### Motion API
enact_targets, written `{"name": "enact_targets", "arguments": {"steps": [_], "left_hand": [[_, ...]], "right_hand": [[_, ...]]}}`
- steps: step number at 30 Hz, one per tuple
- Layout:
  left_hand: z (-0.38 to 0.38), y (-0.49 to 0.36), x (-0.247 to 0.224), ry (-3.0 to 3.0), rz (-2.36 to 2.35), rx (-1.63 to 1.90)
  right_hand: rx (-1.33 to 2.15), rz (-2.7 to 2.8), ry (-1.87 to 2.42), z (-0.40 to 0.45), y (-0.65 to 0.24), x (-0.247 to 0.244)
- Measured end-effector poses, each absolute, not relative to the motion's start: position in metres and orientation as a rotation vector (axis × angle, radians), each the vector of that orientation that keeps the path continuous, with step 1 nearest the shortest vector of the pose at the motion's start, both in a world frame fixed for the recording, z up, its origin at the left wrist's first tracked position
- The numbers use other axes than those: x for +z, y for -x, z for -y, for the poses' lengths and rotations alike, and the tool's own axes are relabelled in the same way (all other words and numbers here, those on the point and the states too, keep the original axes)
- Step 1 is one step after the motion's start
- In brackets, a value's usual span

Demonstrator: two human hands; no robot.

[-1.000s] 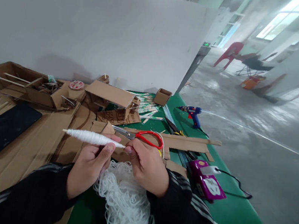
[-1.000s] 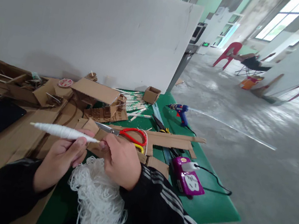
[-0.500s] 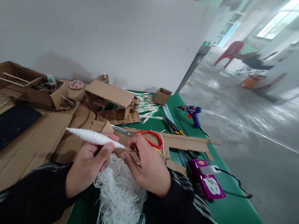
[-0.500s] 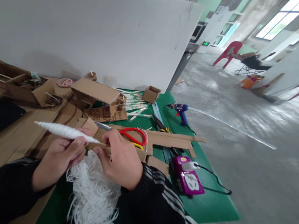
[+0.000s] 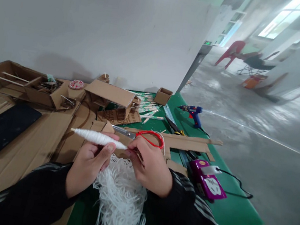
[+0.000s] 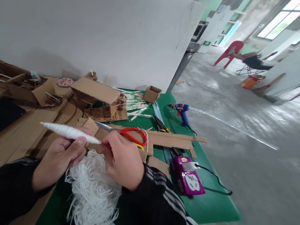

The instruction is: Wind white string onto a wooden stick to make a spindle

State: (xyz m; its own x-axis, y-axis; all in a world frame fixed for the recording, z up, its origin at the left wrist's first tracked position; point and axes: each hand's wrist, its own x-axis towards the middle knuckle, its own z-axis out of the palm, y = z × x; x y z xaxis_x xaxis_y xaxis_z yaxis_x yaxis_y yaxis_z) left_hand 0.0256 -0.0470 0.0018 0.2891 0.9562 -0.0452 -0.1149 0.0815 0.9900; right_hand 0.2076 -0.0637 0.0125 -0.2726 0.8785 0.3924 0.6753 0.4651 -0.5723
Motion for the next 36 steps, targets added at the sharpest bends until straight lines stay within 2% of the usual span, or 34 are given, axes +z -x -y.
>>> {"name": "enact_targets", "arguments": {"steps": [3, 8, 14, 20, 26, 32, 36], "left_hand": [[0.047, -0.025, 0.002, -1.195, -0.941, 1.014], [0.045, -0.025, -0.001, -1.184, -0.926, 1.020], [0.045, -0.022, -0.007, -1.161, -0.851, 1.042], [0.043, -0.022, -0.010, -1.152, -0.838, 1.044], [0.043, -0.023, -0.009, -1.163, -0.825, 1.067], [0.043, -0.023, -0.007, -1.133, -0.840, 1.076], [0.044, -0.023, -0.006, -1.127, -0.837, 1.083]], "right_hand": [[0.328, 2.066, 1.278, 0.063, -0.208, 0.013], [0.429, 2.038, 1.322, 0.064, -0.208, 0.010], [0.300, 2.113, 1.296, 0.063, -0.209, 0.013], [0.460, 2.012, 1.300, 0.064, -0.208, 0.010], [0.329, 2.041, 1.296, 0.062, -0.211, 0.009], [0.402, 2.035, 1.346, 0.063, -0.210, 0.010], [0.317, 2.047, 1.306, 0.062, -0.211, 0.008]]}}
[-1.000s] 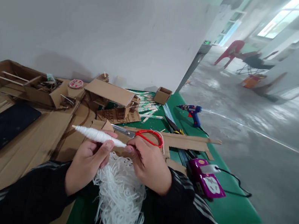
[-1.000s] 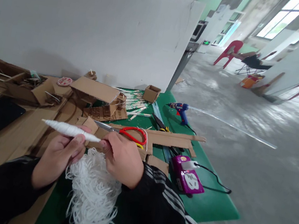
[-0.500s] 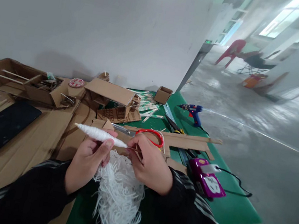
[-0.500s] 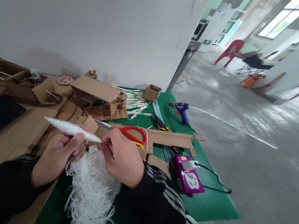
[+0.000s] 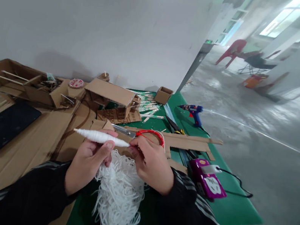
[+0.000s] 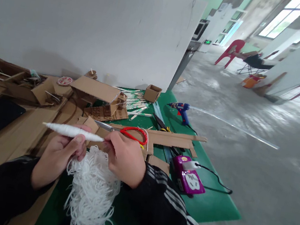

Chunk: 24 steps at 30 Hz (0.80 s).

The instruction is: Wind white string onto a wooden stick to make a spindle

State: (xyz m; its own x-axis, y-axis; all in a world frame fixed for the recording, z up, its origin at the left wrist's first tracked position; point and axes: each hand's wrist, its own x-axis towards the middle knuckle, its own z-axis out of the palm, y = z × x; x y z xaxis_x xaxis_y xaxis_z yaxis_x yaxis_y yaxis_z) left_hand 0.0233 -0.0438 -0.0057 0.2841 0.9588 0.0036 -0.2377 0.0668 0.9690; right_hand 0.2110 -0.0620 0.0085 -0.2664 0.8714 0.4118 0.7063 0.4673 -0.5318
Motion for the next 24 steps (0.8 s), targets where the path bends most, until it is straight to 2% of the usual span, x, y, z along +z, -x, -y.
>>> {"name": "enact_targets", "arguments": {"steps": [8, 16, 21, 24], "left_hand": [[0.0433, -0.0221, -0.0077, -1.139, -0.848, 1.083], [0.0422, -0.0231, -0.0095, -1.150, -0.820, 1.116], [0.0421, -0.0230, -0.0084, -1.139, -0.840, 1.120], [0.0413, -0.0230, -0.0095, -1.136, -0.824, 1.128]], "right_hand": [[0.409, 2.022, 1.339, 0.0617, -0.2106, 0.0110], [0.244, 2.064, 1.343, 0.0602, -0.2140, 0.0095], [0.355, 2.036, 1.350, 0.0611, -0.2127, 0.0111], [0.296, 2.041, 1.335, 0.0612, -0.2142, 0.0104]]}}
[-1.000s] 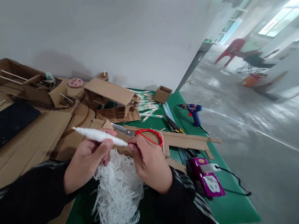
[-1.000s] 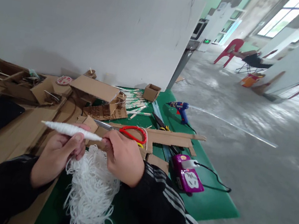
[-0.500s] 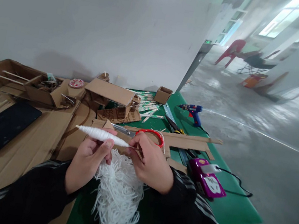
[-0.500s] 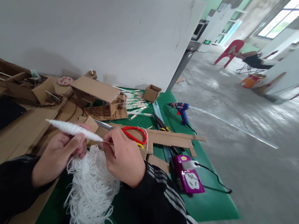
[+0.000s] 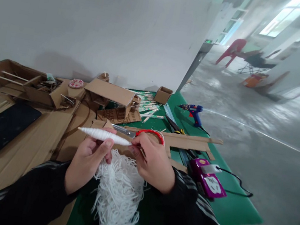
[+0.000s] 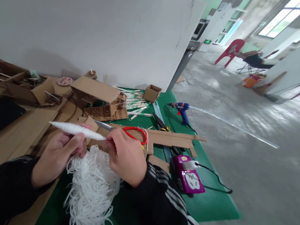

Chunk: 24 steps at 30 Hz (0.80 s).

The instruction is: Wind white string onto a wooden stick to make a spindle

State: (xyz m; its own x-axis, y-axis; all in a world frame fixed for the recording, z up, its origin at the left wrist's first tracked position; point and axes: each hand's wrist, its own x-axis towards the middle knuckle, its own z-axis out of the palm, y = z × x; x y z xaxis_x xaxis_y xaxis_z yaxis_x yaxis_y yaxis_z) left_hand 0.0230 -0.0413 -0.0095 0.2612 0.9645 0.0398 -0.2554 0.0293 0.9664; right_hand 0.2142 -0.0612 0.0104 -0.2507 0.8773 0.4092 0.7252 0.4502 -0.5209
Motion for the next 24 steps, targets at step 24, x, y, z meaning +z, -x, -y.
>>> {"name": "enact_targets", "arguments": {"steps": [24], "left_hand": [[0.044, -0.026, 0.000, -1.211, -0.970, 1.082]], "right_hand": [[0.250, 2.120, 1.389, 0.064, -0.212, 0.014]]}}
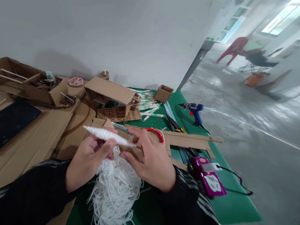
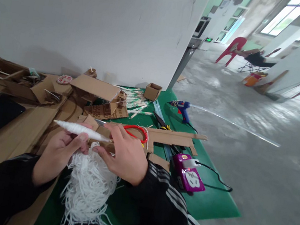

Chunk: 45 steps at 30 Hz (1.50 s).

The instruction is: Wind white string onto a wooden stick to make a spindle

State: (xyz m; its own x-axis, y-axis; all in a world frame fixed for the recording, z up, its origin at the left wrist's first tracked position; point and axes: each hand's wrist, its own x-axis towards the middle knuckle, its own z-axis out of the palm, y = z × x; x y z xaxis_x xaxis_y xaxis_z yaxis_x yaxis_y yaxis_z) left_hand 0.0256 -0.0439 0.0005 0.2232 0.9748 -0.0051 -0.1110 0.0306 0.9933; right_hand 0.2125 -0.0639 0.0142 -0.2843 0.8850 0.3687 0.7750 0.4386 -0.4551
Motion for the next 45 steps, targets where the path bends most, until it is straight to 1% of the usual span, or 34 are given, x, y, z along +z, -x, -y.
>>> {"name": "enact_targets", "arguments": {"steps": [7, 10, 12, 17, 20, 25, 28, 37, 42, 45], "left_hand": [[0.044, -0.029, 0.002, -1.214, -0.922, 0.963], [0.041, -0.021, 0.002, -1.284, -0.834, 0.918], [0.040, -0.012, 0.002, -1.419, -0.771, 0.821], [0.048, 0.013, 0.000, -2.028, -0.759, 0.539], [0.054, 0.016, -0.001, -2.263, -0.758, 0.459], [0.054, 0.006, 0.001, -2.387, -0.724, 0.599], [0.052, 0.002, 0.002, -2.422, -0.728, 0.698], [0.052, 0.000, -0.010, -2.414, -0.742, 0.819], [0.055, 0.005, -0.016, -2.428, -0.775, 0.951], [0.057, 0.007, -0.019, -2.494, -0.712, 0.977]], "right_hand": [[0.260, 2.039, 1.305, 0.068, -0.198, 0.003], [0.347, 1.944, 1.289, 0.069, -0.200, 0.007], [0.504, 1.847, 1.285, 0.069, -0.201, 0.010], [1.123, 1.528, 1.116, 0.068, -0.200, 0.011], [1.385, 1.328, 1.034, 0.067, -0.201, 0.013], [1.667, 1.162, 0.938, 0.065, -0.205, 0.015], [1.779, 1.091, 0.861, 0.064, -0.206, 0.014], [1.922, 0.987, 0.739, 0.064, -0.201, 0.010], [1.885, 0.892, 0.757, 0.064, -0.195, 0.004], [1.885, 0.871, 0.779, 0.064, -0.192, 0.001]]}}
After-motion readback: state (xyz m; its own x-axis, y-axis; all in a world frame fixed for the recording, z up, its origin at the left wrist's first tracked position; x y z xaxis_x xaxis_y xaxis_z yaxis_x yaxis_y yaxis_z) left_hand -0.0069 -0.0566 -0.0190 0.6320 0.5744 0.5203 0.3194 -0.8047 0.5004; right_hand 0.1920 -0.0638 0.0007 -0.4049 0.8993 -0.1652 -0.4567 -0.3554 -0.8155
